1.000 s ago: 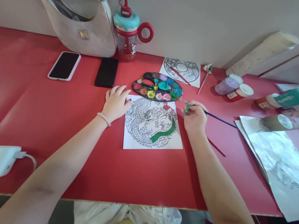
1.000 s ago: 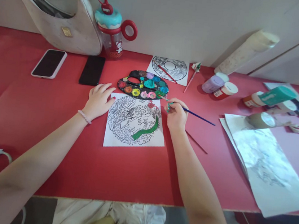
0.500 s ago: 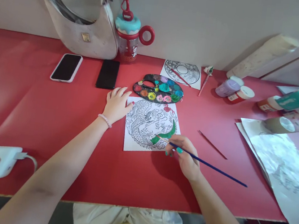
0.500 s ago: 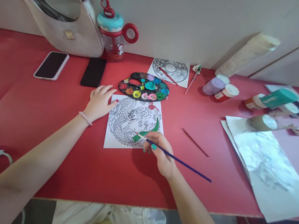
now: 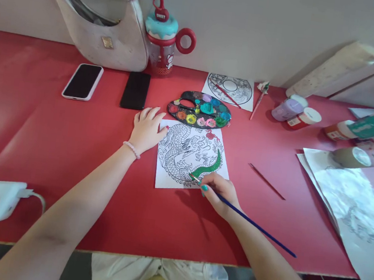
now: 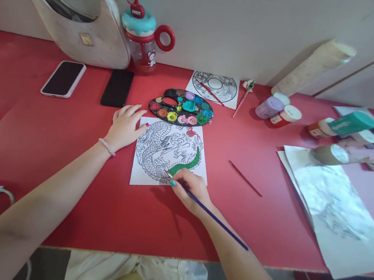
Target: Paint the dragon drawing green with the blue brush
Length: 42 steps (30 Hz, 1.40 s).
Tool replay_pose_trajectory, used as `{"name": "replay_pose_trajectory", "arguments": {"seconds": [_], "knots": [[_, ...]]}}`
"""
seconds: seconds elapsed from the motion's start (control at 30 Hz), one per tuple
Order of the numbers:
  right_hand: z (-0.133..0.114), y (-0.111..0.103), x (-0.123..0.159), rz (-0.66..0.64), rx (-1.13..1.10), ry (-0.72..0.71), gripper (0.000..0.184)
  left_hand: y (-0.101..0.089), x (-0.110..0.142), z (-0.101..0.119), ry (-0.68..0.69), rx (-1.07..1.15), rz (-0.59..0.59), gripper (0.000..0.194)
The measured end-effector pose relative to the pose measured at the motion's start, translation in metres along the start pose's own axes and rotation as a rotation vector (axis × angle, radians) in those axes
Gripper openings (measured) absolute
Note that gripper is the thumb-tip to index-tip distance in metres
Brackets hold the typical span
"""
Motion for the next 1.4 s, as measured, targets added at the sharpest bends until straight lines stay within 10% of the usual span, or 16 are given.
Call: {"name": "replay_pose_trajectory", "arguments": {"seconds": [1.4], "knots": [[-0.0013,0.0042,-0.0024,0.031,0.114,0.092,0.03,-0.0001,0.0001,0.0012,-0.001,-0.012,0.01,0.042]]}}
Point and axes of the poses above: each hand's wrist, its own x-axis away from the middle knuckle, its own y-axis out of the palm, z = x × y, the point moved 2 cm from there along -x, towards the middle knuckle, and after that the axes turned 15 degrees about x, right-handed, at the moved point
